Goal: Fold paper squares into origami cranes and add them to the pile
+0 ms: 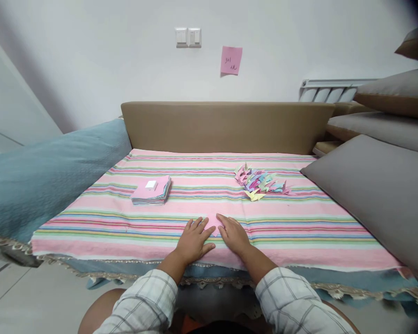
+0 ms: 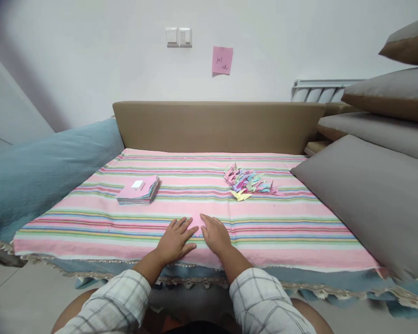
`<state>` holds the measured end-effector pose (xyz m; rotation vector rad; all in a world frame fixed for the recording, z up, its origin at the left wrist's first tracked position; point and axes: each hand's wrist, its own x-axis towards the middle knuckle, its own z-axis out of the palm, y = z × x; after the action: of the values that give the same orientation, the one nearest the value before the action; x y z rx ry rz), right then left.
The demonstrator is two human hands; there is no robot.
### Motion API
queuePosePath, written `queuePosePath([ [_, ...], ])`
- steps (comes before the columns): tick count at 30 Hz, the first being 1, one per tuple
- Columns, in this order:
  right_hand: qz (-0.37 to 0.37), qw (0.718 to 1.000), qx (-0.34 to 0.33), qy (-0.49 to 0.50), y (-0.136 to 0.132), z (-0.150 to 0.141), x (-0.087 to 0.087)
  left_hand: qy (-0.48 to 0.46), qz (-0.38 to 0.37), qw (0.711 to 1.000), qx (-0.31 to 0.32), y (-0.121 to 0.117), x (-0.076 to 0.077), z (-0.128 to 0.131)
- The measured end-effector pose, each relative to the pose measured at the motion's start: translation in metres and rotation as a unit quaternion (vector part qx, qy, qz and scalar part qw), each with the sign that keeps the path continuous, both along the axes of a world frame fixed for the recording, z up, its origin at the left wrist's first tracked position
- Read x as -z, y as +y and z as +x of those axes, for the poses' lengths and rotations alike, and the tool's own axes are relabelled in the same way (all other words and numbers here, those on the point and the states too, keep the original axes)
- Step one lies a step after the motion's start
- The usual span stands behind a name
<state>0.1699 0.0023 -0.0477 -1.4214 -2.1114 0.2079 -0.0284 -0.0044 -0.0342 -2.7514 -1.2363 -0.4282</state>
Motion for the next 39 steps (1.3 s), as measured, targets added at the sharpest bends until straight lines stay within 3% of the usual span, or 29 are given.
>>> queuePosePath([
  [10, 0.0, 1.0, 0.004, -0.002, -0.002, 0.0, -0.002, -0.048, 0.023, 0.997, -0.054, -0.011, 0.006, -0.019],
  [15, 0.001, 1.0, 0.0, -0.01, -0.001, -0.001, 0.001, -0.098, 0.044, 0.991, -0.074, -0.013, -0.002, -0.016],
  [21, 0.029, 1.0, -0.005, -0.005, 0.0, 0.0, 0.005, -0.049, 0.036, 0.997, 0.055, -0.006, -0.008, 0.015],
  [25, 0.029, 0.999, -0.001, 0.015, 0.001, 0.0, 0.004, -0.036, 0.021, 0.997, 0.064, -0.001, 0.002, 0.02],
  [39, -0.016, 0.968, 0.19, 0.162, 0.01, 0.009, 0.005, -0.02, 0.007, 0.999, 0.05, 0.0, 0.001, 0.019],
])
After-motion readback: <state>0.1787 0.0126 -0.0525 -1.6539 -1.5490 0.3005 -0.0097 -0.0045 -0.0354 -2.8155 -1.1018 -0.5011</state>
